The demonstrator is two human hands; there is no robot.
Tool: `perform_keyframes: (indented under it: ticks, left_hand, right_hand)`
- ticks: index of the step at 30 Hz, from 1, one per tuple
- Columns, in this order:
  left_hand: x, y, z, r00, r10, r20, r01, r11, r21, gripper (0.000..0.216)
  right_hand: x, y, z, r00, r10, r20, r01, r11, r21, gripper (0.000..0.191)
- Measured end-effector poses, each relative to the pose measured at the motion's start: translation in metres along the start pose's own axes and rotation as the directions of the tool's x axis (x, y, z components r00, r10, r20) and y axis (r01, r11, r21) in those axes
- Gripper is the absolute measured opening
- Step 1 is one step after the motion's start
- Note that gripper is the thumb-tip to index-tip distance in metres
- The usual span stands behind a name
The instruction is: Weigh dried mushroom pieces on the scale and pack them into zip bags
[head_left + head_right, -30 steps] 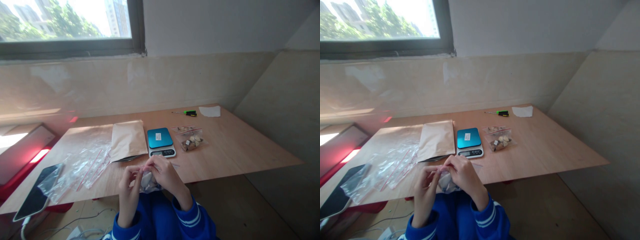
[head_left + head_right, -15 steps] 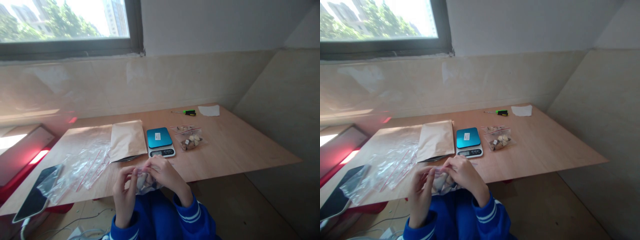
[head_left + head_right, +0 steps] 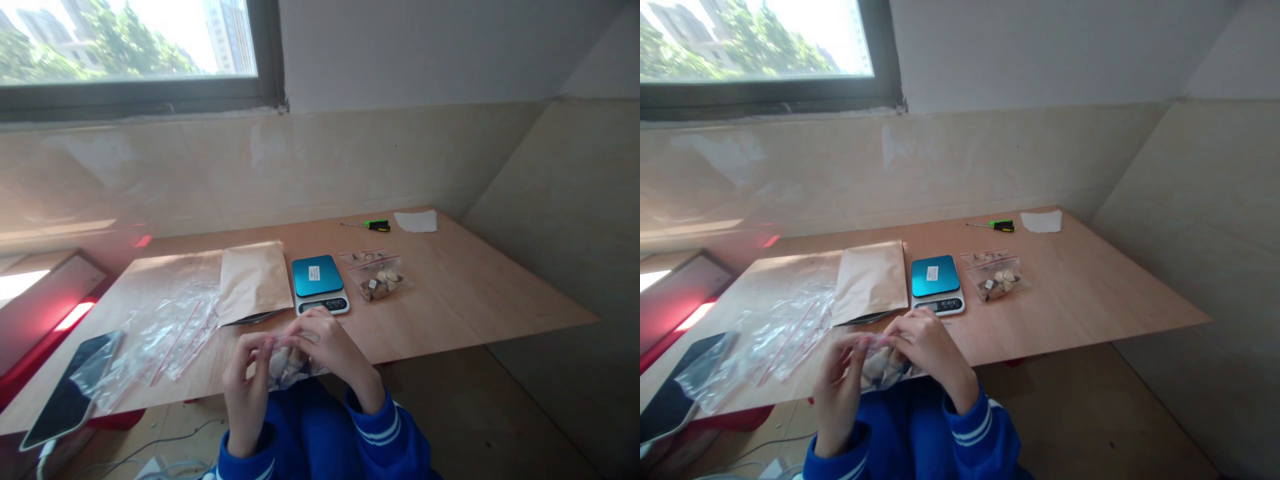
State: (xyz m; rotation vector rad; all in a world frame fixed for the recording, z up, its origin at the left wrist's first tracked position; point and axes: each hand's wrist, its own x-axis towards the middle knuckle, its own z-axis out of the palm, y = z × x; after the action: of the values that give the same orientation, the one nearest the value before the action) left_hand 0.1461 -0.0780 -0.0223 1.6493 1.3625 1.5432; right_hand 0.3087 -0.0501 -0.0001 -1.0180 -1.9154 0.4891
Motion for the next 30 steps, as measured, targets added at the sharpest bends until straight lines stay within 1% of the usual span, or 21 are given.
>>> perform_keyframes:
  ticks: [3,5,8,10,12,15,16,19,21,22,23,25,26,28,30]
  left_hand:
    - [0.000,-0.005,-0.004,1.000,-0.003,-0.023,0.003,1.000,0.008,0.009]
    - [0.000,-0.006,-0.005,1.000,-0.013,-0.021,0.013,1.000,0.002,0.010]
    - [0.002,-0.003,-0.005,0.999,-0.037,-0.009,0.037,0.999,-0.004,0.011]
    - [0.003,-0.001,-0.004,0.998,-0.057,0.024,0.057,0.998,-0.005,0.012]
    - [0.003,0.002,-0.003,0.994,-0.070,0.083,0.071,0.997,-0.018,0.013]
    - [0.003,0.005,-0.001,0.987,-0.041,0.155,0.047,0.998,-0.040,0.012]
    - [0.003,0.005,-0.001,0.988,-0.020,0.154,0.027,0.999,-0.039,0.011]
    - [0.001,0.003,-0.002,0.995,0.045,0.092,-0.045,0.999,0.000,0.009]
    - [0.000,0.001,-0.004,0.994,0.081,0.069,-0.082,0.996,0.024,0.008]
    - [0.000,0.001,-0.005,0.994,0.090,0.061,-0.092,0.995,0.028,0.008]
    - [0.000,0.001,-0.006,0.994,0.095,0.053,-0.096,0.995,0.028,0.008]
    - [0.001,0.000,-0.007,0.995,0.098,0.030,-0.099,0.995,0.028,0.008]
    - [0.001,0.000,-0.007,0.995,0.098,0.016,-0.099,0.995,0.029,0.007]
    - [0.001,0.000,-0.006,0.996,0.094,0.000,-0.094,0.995,0.028,0.007]
    - [0.001,0.001,-0.005,0.998,0.070,0.001,-0.070,0.997,0.017,0.006]
  right_hand:
    - [0.000,0.001,-0.003,1.000,0.026,0.003,-0.026,0.999,0.027,0.009]
    - [0.000,0.001,-0.004,0.999,0.033,0.012,-0.034,0.997,0.064,0.015]
    - [0.000,-0.001,-0.005,0.999,0.040,0.035,-0.044,0.993,0.114,0.018]
    - [0.000,-0.002,-0.005,0.998,0.047,0.036,-0.052,0.990,0.131,0.019]
    - [-0.001,-0.002,-0.005,0.999,0.043,0.022,-0.046,0.988,0.148,0.019]
    - [-0.003,-0.003,-0.004,1.000,0.019,0.007,-0.020,0.984,0.175,0.019]
    - [-0.003,-0.004,-0.004,1.000,0.014,0.008,-0.015,0.983,0.184,0.019]
    - [-0.003,-0.004,-0.005,1.000,0.008,0.000,-0.008,0.980,0.199,0.016]
    - [-0.003,-0.003,-0.006,1.000,0.027,-0.003,-0.026,0.979,0.204,0.010]
    - [-0.003,-0.002,-0.007,0.999,0.046,-0.003,-0.044,0.977,0.207,0.012]
    - [-0.002,-0.001,-0.007,0.998,0.066,-0.003,-0.064,0.976,0.207,0.016]
    - [-0.002,0.002,-0.007,0.995,0.092,-0.022,-0.086,0.976,0.198,0.014]
    - [-0.002,0.003,-0.007,0.995,0.088,-0.041,-0.078,0.979,0.190,0.013]
    - [-0.002,0.005,-0.007,0.995,0.051,-0.086,-0.037,0.986,0.161,0.016]
    - [-0.002,0.005,-0.007,0.993,0.010,-0.120,0.002,0.995,0.104,0.016]
